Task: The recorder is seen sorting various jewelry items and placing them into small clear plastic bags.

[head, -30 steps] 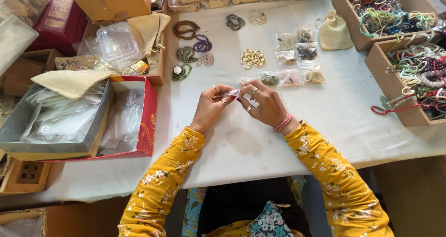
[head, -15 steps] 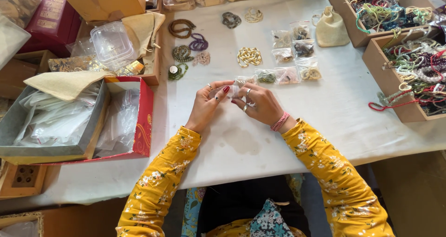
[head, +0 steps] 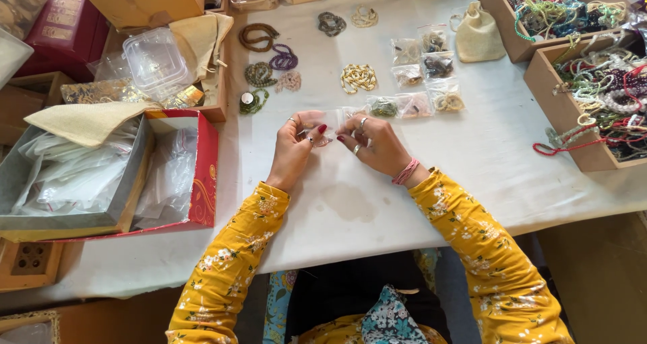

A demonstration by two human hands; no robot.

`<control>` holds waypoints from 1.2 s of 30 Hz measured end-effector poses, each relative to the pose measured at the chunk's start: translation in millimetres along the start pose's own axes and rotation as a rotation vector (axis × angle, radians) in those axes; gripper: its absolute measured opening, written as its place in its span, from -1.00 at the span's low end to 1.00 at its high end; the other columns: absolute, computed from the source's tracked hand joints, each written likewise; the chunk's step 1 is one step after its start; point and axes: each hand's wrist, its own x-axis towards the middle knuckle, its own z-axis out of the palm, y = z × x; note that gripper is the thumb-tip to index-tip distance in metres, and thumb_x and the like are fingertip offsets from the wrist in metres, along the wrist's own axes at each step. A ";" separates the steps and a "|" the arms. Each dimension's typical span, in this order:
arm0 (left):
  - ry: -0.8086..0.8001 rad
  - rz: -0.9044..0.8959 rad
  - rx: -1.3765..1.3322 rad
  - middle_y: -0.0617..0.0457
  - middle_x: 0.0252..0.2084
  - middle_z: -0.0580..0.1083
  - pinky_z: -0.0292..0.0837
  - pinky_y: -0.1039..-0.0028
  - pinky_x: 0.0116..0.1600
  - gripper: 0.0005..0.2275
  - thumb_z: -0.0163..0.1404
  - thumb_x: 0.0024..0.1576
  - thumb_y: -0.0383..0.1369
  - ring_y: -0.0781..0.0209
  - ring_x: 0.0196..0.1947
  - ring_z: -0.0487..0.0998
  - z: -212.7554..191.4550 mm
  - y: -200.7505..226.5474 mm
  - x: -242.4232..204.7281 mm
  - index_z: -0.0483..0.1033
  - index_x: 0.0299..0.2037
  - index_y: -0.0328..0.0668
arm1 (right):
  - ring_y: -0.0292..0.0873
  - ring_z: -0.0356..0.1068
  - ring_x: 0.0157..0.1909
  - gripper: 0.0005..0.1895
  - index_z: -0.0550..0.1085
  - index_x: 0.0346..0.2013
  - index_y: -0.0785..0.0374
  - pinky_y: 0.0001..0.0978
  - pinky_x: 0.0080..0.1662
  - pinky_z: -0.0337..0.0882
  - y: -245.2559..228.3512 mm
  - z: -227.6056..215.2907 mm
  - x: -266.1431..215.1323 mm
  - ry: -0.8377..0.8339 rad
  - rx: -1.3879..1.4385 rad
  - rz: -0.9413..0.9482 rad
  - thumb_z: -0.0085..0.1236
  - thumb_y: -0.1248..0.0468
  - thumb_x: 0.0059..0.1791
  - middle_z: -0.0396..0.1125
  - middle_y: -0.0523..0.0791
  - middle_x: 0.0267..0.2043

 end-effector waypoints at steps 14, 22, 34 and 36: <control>-0.024 0.075 0.104 -0.08 0.04 0.47 0.61 0.50 0.00 -0.40 -0.10 0.09 -0.71 0.26 -0.12 0.60 5.4 14.4 -3.4 0.12 0.41 -0.28 | -0.48 0.43 -0.08 -0.81 0.55 -0.03 0.33 -0.64 -0.06 0.48 12.0 -1.7 1.5 -0.121 0.444 0.295 0.13 0.45 0.06 0.45 -0.28 -0.12; -0.028 0.732 1.154 -0.18 0.40 0.23 -0.08 -0.01 0.44 -0.18 0.25 -0.01 -0.14 -0.06 0.36 0.20 22.1 59.8 -23.3 0.09 0.42 -0.28 | -0.41 0.35 -0.09 -0.72 0.54 0.07 0.36 -0.56 -0.07 0.42 3.9 -5.1 -0.5 -0.173 0.480 0.315 0.04 0.48 0.09 0.35 -0.24 -0.13; 0.051 0.606 1.260 0.05 0.06 0.47 -0.14 -0.09 0.47 -0.36 0.13 0.09 0.00 0.12 0.09 0.45 15.1 30.5 -21.9 0.35 0.31 -0.22 | -0.24 0.39 -0.17 -0.87 0.55 -0.12 0.38 -0.43 -0.11 0.41 -13.2 -15.2 20.4 -0.312 0.038 0.049 0.11 0.42 0.06 0.41 -0.09 -0.17; 0.072 0.582 1.242 0.02 0.03 0.46 -0.11 -0.09 0.47 -0.34 0.11 0.13 0.03 0.11 0.07 0.46 14.4 30.8 -21.8 0.34 0.33 -0.26 | -0.23 0.39 -0.17 -0.87 0.56 -0.13 0.38 -0.42 -0.11 0.41 -15.0 -18.5 32.6 -0.346 0.038 0.051 0.11 0.41 0.07 0.41 -0.09 -0.19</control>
